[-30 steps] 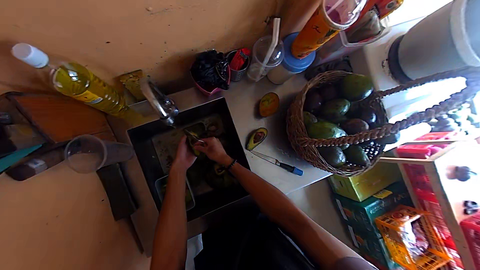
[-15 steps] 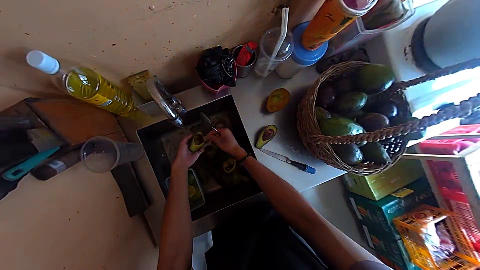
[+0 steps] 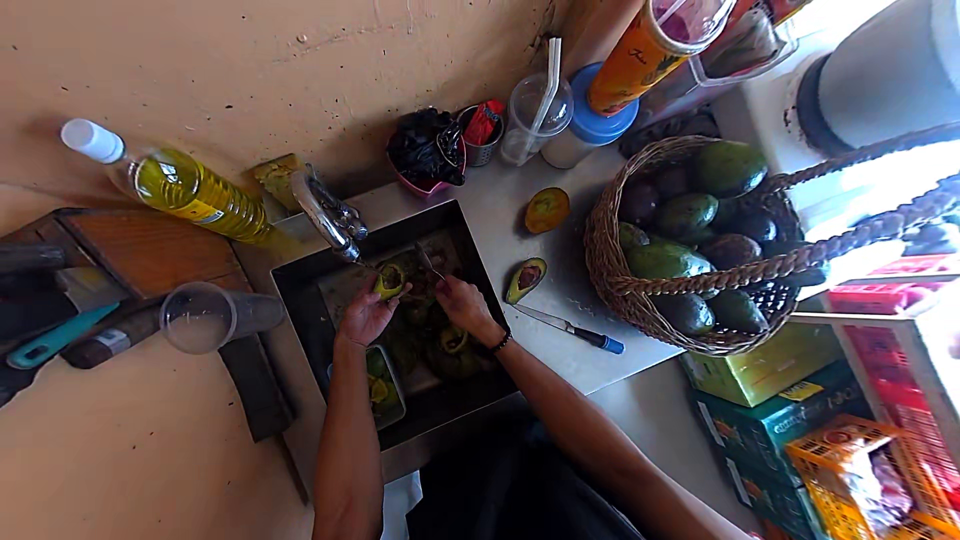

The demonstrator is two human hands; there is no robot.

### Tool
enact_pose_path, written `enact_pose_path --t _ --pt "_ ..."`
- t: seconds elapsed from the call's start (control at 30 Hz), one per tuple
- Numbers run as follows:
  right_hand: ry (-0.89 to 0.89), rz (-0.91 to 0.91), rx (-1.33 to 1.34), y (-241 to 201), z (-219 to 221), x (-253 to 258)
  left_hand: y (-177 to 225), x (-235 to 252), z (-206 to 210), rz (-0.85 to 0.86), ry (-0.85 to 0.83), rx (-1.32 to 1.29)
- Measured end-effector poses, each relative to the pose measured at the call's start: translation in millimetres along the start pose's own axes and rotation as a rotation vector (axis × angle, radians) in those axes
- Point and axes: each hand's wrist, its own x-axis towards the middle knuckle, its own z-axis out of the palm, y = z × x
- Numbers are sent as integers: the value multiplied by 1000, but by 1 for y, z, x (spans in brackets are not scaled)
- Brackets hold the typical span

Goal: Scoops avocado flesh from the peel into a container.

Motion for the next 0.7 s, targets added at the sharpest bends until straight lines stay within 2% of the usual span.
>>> enact_pose_path --t 0.17,0.23,0.37,0.43,0.57,0.7 --pt "20 -149 1 10 -6 -30 5 4 2 -100 64 107" --pt "20 -183 -13 15 -9 -39 5 9 12 -132 177 99" --pt "4 -122 -129 17 -12 -45 -6 33 30 -34 460 -158" --pt "32 -164 -180 14 -10 -43 -10 38 40 -49 556 -101" --pt "28 -225 -254 -4 -4 -39 -21 47 45 -74 617 -61" --pt "88 -263 -289 -19 12 -26 -28 42 43 -20 541 -30"
